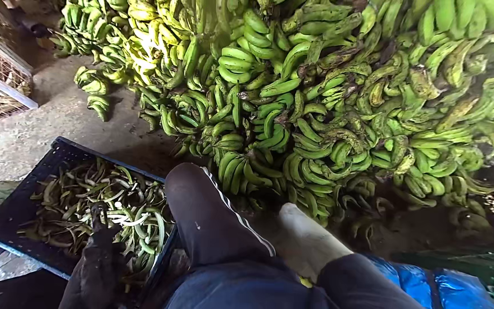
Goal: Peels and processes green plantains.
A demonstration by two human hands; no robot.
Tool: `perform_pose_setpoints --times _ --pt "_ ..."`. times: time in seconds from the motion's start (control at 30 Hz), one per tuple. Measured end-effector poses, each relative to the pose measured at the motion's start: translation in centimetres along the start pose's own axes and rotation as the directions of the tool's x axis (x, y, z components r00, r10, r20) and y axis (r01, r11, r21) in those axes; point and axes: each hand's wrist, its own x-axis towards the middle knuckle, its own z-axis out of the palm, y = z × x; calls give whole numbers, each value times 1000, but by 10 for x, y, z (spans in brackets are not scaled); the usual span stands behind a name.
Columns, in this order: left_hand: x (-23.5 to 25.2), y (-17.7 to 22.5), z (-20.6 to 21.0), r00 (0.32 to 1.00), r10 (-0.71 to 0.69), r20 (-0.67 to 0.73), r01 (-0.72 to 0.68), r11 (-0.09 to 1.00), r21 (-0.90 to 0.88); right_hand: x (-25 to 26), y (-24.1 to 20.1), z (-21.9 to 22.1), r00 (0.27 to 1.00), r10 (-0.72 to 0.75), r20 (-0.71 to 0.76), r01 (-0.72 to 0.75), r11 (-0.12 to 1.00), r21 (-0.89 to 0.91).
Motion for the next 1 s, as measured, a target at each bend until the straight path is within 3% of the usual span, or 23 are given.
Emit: perform_pose_setpoints --times 0.07,0.13,0.23,0.37,0.5,0.6,0.7,0.87,1.0 --pt "1 -3 -12 1000 4 -1 -4 999 -53 47 57 -13 961 -272 -55 259 949 -178" --pt "2 -3 -20 1000 8 -13 -10 994 -105 54 61 -33 978 -196 -63 180 962 -206" --pt "5 3 -27 1000 -11 3 11 996 -87 31 49 -58 995 -65 -75 58 994 -91" --pt "11 12 -30 999 -3 38 5 997 -73 -5 21 -81 993 -108 39 112 987 -115" --pt "13 33 -32 1000 -23 16 23 1000 3 -33 -18 -105 976 -212 53 218 952 -213" --pt "17 30 -48 996 76 51 -75 997 -22 -51 -53 -125 958 -281 48 283 913 -294" --pt "27 11 -67 986 164 20 -158 971 -177 -65 -103 -137 912 -409 22 380 825 -419" --pt "15 52 -62 962 -127 -241 65 966 -249 -96 -223 -87 841 -540 12 454 695 -557" --pt "8 51 -77 938 -46 -344 -77 939 -334 -104 -299 -35 745 -654 130 598 569 -565"
